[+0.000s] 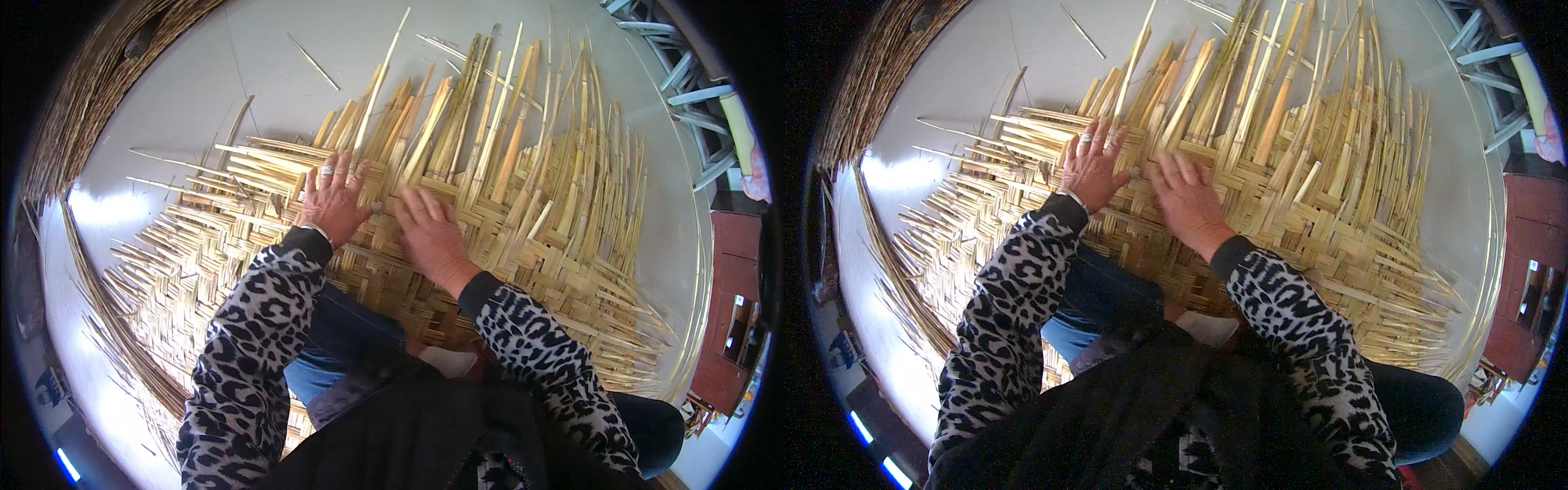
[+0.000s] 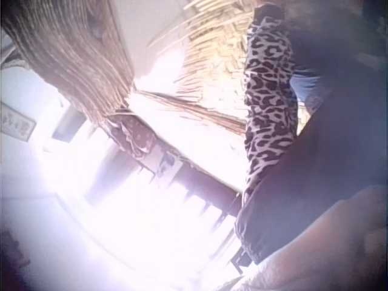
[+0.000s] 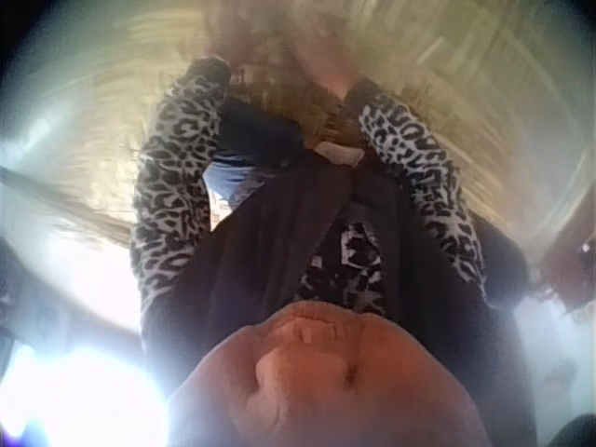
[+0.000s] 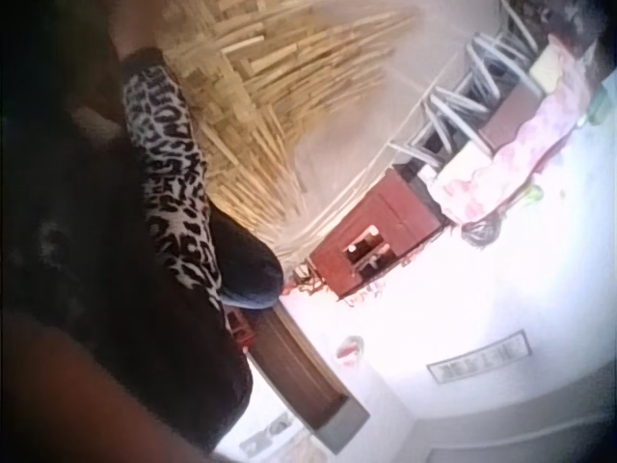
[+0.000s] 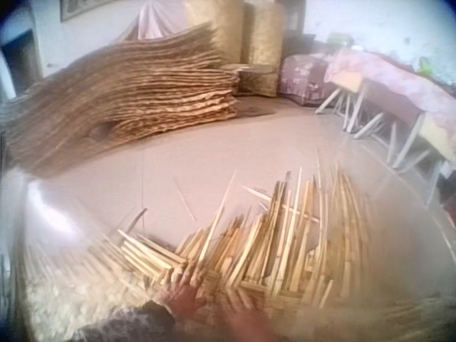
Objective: The person sits on the floor and weaves a large mat using thin bamboo strips. They interlace the strips by hand, periodically adjusting the mat and adding new strips to continue the pattern.
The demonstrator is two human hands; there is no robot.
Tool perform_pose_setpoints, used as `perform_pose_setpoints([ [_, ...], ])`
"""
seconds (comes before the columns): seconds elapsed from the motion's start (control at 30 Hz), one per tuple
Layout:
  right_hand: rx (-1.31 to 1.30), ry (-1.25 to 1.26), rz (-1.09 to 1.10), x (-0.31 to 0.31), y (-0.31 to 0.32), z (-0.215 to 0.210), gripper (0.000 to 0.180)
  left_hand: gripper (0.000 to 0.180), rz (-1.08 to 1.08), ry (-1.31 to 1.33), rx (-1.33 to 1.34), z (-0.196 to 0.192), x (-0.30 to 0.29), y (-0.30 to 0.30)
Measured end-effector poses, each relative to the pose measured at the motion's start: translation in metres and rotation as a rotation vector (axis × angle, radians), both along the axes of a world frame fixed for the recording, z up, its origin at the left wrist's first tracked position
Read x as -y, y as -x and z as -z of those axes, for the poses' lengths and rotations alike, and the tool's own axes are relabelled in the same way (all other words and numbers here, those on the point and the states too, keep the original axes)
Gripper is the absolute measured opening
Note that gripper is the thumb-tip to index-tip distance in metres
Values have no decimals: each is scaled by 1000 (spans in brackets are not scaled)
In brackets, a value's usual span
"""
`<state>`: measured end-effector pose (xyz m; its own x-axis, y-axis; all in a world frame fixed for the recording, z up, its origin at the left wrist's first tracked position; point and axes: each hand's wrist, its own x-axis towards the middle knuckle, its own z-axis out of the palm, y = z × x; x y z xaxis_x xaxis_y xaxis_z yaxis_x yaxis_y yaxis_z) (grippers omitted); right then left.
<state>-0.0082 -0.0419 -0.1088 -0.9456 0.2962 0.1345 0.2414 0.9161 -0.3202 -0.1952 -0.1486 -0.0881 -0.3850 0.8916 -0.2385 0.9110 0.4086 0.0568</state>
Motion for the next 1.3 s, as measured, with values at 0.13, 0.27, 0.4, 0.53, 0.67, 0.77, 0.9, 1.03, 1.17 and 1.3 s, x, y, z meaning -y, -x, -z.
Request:
perform_pose_setpoints([
  [0.13,123,-22,137,-22,-28,2,59,75,50,28,12,9,-6,8],
  [0.27,170,-17,111,-31,-34,9,60,70,43,69,10,16,-8,10],
  [0.4,138,-12,119,-30,-34,14,61,71,46,159,0,15,-12,11],
  [0.53,153,-22,140,-28,-37,13,62,68,20,213,32,10,-16,6],
  [0.67,161,41,187,-17,-41,5,63,69,2,269,30,-1,-14,-5],
  [0.77,202,78,137,-3,-58,-4,63,70,-43,293,5,-8,-16,-19],
  [0.9,30,164,37,-4,-100,-18,40,76,30,156,-88,-9,-25,-79],
  [1.03,15,-65,-13,-61,-166,-32,24,79,263,127,-91,-4,-59,-159],
  [1.17,332,-207,316,-153,-278,-37,25,75,351,47,-5,6,-93,-214],
  [1.3,330,-189,638,-198,-366,-24,35,77,328,81,2,13,-109,-227],
])
